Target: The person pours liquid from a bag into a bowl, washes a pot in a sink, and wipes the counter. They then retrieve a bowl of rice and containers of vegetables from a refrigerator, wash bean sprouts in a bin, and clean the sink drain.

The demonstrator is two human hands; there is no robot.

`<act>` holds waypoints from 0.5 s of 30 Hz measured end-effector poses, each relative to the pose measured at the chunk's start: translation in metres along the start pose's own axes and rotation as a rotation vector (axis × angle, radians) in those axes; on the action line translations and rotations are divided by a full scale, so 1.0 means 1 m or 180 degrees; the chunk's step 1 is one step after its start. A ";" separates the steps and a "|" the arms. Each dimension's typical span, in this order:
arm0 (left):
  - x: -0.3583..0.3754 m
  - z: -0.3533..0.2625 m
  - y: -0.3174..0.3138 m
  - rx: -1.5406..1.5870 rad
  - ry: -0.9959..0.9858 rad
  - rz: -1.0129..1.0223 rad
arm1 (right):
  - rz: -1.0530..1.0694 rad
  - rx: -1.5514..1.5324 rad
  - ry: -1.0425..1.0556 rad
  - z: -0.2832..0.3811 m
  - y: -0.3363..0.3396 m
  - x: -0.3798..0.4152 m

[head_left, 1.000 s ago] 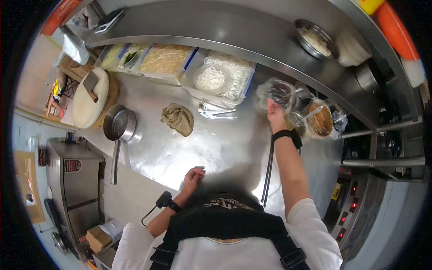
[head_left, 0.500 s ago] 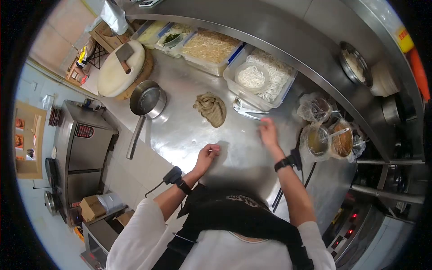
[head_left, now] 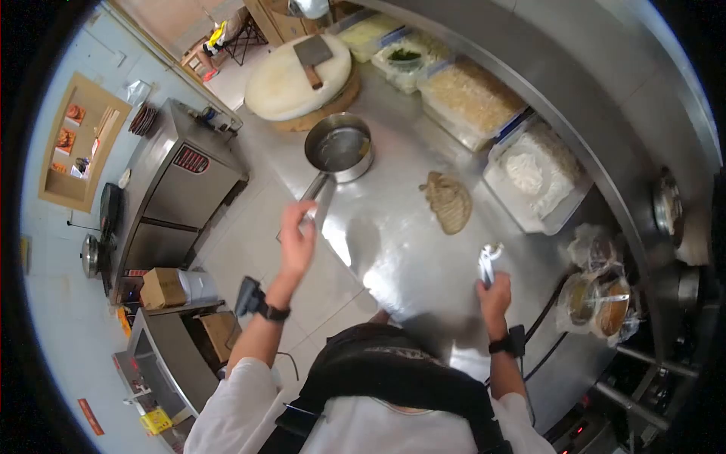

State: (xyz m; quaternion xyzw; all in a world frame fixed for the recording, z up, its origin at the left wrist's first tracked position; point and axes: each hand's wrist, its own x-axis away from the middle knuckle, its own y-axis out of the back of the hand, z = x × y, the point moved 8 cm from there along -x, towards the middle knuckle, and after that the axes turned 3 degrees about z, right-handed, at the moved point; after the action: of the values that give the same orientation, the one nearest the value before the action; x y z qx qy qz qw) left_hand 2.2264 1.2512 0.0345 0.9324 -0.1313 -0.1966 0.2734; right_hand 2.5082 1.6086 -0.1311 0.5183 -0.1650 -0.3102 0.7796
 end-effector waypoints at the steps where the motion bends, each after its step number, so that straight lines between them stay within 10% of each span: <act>1: -0.015 0.015 0.015 -0.0227 0.0150 -0.0026 | 0.0022 0.0059 -0.0172 -0.003 0.007 0.028; 6: -0.065 0.134 0.035 -0.1397 0.0253 0.0044 | 0.0058 0.0431 -0.0774 -0.035 0.031 0.123; 8: -0.045 0.195 -0.002 0.0188 0.2281 0.1824 | -0.0009 0.0644 -0.1116 -0.048 0.042 0.135; 10: -0.023 0.185 -0.044 0.2631 0.2977 0.2655 | -0.0162 0.0648 -0.1057 -0.045 0.045 0.121; 15: 0.006 0.173 -0.099 0.3400 0.3227 0.2150 | 0.0345 -0.0758 -0.0357 0.021 0.026 0.056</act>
State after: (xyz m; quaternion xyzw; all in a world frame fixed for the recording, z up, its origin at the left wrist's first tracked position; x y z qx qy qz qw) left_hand 2.1689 1.2501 -0.1566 0.8229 -0.3420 0.4323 -0.1378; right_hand 2.5470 1.5642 -0.1022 0.3943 -0.1981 -0.3136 0.8408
